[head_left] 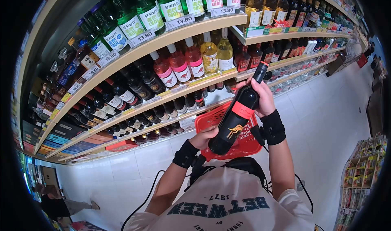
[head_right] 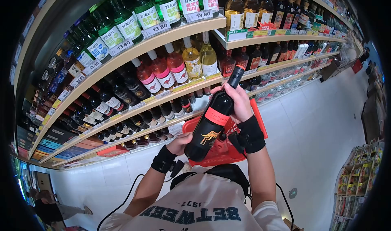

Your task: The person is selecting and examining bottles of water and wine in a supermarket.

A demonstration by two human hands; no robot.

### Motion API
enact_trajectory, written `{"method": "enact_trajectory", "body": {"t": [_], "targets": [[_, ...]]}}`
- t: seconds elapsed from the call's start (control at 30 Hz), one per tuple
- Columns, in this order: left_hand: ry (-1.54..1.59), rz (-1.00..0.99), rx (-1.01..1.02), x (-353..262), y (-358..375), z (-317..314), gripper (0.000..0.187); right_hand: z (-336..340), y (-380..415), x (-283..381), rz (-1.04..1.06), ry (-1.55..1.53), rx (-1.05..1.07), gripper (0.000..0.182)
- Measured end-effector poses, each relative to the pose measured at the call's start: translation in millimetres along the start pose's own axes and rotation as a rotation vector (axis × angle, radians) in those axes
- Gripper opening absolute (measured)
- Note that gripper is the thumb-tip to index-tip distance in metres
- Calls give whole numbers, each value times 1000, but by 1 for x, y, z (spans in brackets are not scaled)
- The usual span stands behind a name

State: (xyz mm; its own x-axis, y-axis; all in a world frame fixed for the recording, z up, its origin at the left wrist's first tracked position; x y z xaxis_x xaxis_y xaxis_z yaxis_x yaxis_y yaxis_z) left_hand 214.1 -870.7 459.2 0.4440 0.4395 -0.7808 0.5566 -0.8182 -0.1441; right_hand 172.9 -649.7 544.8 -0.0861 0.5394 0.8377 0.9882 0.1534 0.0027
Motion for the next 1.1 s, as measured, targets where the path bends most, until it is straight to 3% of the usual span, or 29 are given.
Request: {"method": "enact_trajectory", "body": {"t": [0.07, 0.1, 0.2, 0.23, 0.27, 0.33, 0.47, 0.57, 0.73, 0.87, 0.93, 1.07, 1.1], "targets": [[-401, -108, -91, -6, -7, 4, 74, 0, 4, -5, 26, 146, -57, 16], [-399, -173, -251, 10, -3, 21, 84, 0, 6, -13, 50, 225, -67, 14], [-914, -370, -279, 20, -16, 15, 99, -10, 17, -42, 72, 486, -198, 20], [-903, -309, -272, 8, -27, -6, 110, -12, 20, -53, 80, 488, -206, 23], [-1052, -303, -439, 12, -29, -15, 105, -18, 26, -58, 15, 545, -247, 23], [-1043, -200, -612, 22, -32, -13, 95, -11, 30, -77, 79, 565, -272, 24], [-1048, -192, -587, 42, -20, 5, 83, 7, 35, -82, -53, 629, -109, 23], [-1018, -149, -565, 58, -12, 17, 78, 12, 40, -74, -202, 606, -101, 24], [-1163, -54, -423, 87, 4, 42, 74, 32, 55, -67, -280, 943, 55, 29], [-1341, 52, -311, 118, 19, 53, 74, 45, 75, -80, -469, 1026, 24, 27], [-1401, 64, -255, 129, 22, 58, 74, 46, 84, -91, -788, 948, -85, 25], [-1424, 122, -142, 154, 24, 67, 71, 70, 103, -132, -696, 1075, -63, 26], [-1402, 127, -134, 158, 23, 69, 70, 68, 105, -130, -785, 1046, -64, 29]]}}
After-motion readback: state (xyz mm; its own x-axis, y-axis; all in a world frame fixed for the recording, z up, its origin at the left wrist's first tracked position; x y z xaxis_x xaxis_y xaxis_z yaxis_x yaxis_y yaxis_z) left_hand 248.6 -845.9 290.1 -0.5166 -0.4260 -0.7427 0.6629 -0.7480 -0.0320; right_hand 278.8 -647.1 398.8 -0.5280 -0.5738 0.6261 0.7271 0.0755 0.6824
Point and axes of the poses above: each hand's wrist, its own y-axis away from the middle knuckle, its own z-axis out of the back of the hand, x = y × z, the point moved 2 cm from there along -y, towards the middle knuckle, and after that the axes turned 8 degrees about -z, right-handed, at the moved point
